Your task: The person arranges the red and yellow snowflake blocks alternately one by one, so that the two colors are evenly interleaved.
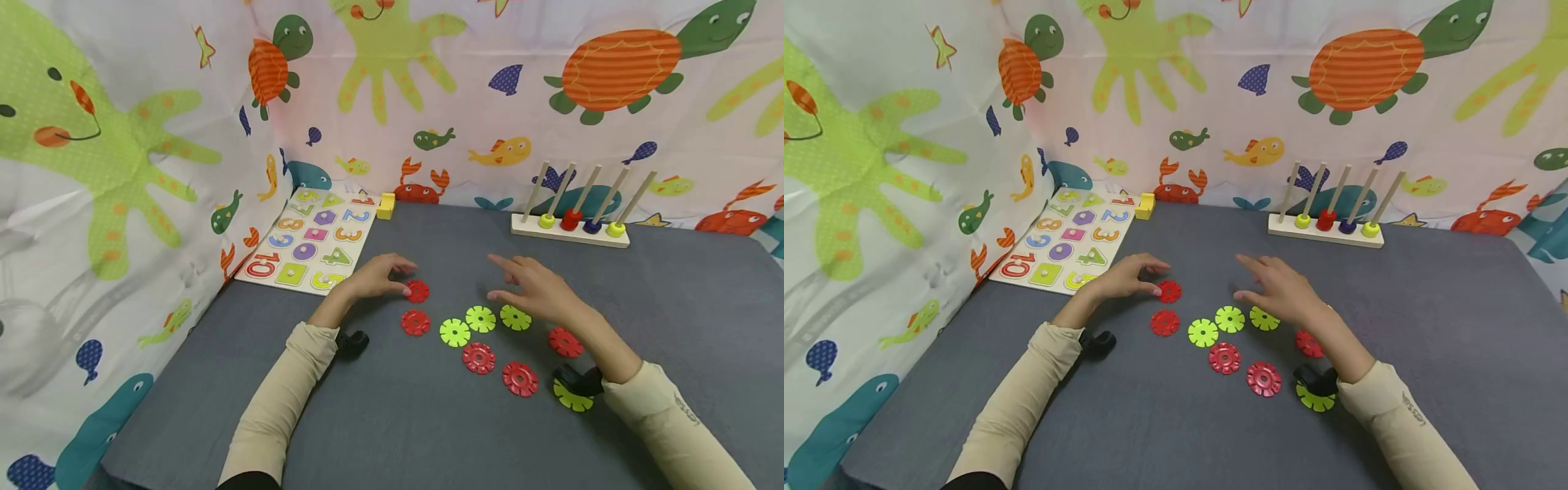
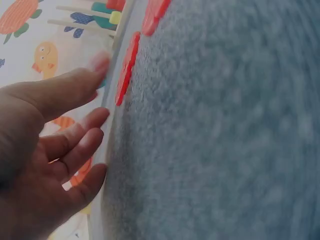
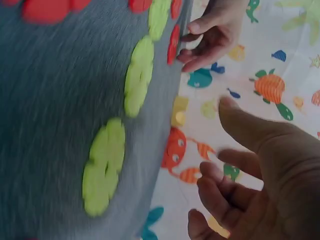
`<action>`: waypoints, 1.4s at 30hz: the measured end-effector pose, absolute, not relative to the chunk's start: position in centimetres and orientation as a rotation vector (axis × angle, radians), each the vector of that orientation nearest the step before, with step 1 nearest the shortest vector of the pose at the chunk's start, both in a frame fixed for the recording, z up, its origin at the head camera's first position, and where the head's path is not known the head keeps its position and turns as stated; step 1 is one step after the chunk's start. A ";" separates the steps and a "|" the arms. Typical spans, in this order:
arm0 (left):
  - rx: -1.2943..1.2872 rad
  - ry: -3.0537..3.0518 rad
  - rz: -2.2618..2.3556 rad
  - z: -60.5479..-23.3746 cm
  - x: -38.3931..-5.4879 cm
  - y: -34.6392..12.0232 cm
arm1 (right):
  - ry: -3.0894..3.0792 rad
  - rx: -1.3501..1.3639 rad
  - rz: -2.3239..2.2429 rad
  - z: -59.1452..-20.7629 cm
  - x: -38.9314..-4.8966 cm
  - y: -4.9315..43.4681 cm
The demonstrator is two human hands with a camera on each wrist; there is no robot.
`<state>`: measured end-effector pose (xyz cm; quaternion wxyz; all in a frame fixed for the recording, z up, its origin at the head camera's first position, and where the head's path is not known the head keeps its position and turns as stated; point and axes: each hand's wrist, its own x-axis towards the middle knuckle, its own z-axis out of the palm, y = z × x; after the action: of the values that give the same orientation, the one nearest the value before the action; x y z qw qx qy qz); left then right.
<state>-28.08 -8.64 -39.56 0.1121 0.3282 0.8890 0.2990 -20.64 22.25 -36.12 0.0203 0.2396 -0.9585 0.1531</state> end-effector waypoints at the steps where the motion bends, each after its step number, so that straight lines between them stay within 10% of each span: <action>1: 0.989 2.582 0.864 -39.7 -28.2 -8.6 | -2.975 0.801 0.510 -36.3 -20.8 21.9; 14: 1.079 2.678 0.651 -40.5 -28.7 -7.9 | -3.049 1.191 0.553 -38.1 -20.5 17.8; 31: 0.373 2.941 0.923 -40.9 -31.2 -8.0 | -3.077 1.044 0.387 -38.1 -19.1 17.0; 42: 0.389 2.940 0.939 -40.9 -31.6 -8.3 | -3.079 1.195 0.506 -38.5 -19.7 16.6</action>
<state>-31.59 -8.34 -40.95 0.0156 0.1249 0.9450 0.3018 -19.71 16.64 -38.53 -0.0999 0.3559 -0.9169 0.1506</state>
